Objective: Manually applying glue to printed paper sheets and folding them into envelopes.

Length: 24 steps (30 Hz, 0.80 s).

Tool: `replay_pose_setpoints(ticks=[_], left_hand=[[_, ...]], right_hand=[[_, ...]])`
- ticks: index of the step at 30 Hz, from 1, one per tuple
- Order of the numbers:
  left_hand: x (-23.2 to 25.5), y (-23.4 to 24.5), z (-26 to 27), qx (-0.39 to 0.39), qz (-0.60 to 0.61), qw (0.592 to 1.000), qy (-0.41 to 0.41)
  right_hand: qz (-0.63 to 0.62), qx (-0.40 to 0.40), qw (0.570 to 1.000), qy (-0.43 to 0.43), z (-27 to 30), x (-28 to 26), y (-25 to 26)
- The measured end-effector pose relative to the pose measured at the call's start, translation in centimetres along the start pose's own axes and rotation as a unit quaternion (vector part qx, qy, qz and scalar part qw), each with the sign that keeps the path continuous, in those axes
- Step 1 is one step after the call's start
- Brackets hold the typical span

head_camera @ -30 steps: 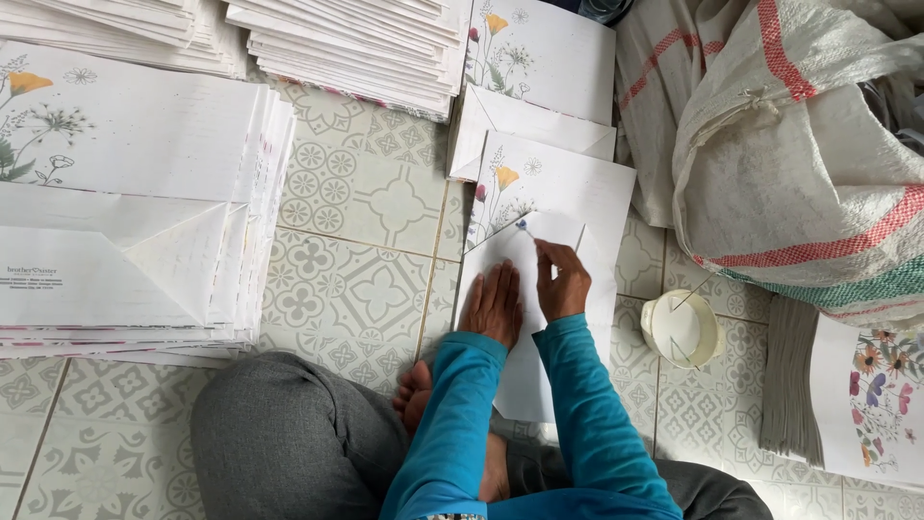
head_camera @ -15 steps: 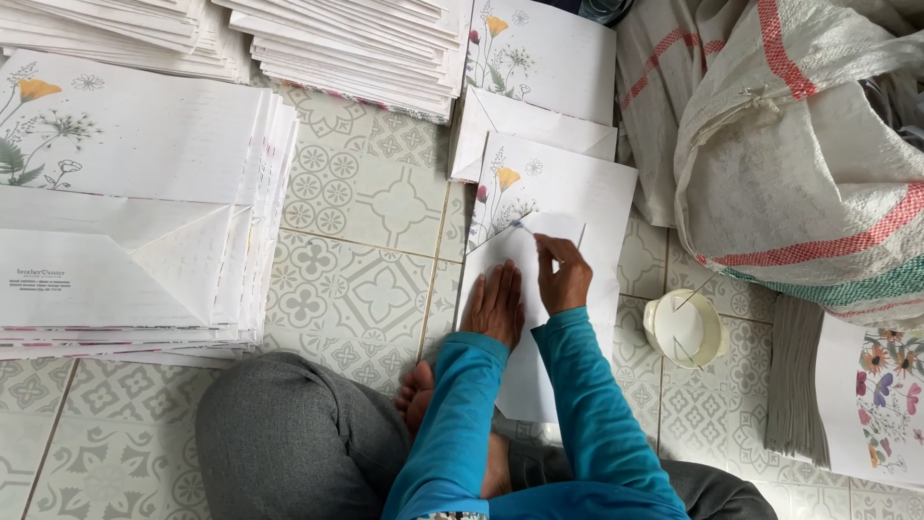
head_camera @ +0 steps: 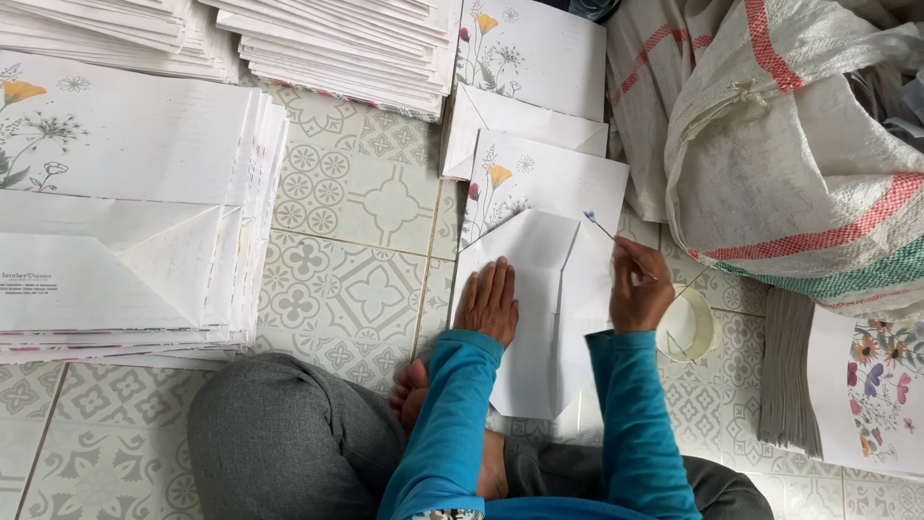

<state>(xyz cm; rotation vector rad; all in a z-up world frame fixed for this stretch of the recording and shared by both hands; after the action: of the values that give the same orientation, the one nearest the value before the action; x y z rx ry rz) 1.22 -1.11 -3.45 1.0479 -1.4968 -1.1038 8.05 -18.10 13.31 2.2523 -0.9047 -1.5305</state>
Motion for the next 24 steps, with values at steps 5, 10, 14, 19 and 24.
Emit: replay_pose_setpoints(ticks=[5, 10, 14, 19, 24], left_hand=[[0.1, 0.3, 0.0, -0.025, -0.012, 1.000, 0.001], [0.0, 0.4, -0.2, -0.045, -0.016, 0.999, 0.001], [0.2, 0.0, -0.3, -0.073, -0.031, 0.997, 0.006], [0.1, 0.1, -0.3, -0.075, -0.034, 0.997, 0.006], [0.1, -0.5, -0.4, -0.049, -0.032, 0.998, 0.009]], right_hand=[[-0.017, -0.016, 0.997, -0.074, 1.0, 4.2, 1.9], [-0.078, -0.020, 0.989, -0.122, 1.3, 5.4, 1.5], [-0.030, -0.043, 0.989, -0.139, 1.2, 6.0, 0.9], [0.023, -0.059, 0.985, -0.163, 0.5, 7.8, -0.3], [0.094, -0.085, 0.975, -0.185, 0.9, 10.1, 0.9]])
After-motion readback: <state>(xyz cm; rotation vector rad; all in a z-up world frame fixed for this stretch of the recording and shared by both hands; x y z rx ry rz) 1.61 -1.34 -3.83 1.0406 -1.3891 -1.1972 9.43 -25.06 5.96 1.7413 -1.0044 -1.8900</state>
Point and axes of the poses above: each hand's wrist, its own z-axis away from the middle knuckle, its own y-axis out of the back of the hand, x = y × z, the point moved 2 cm from there along -z, towards the middle knuckle, and after that the axes turned 3 degrees about -x, right-handed, at the moved point
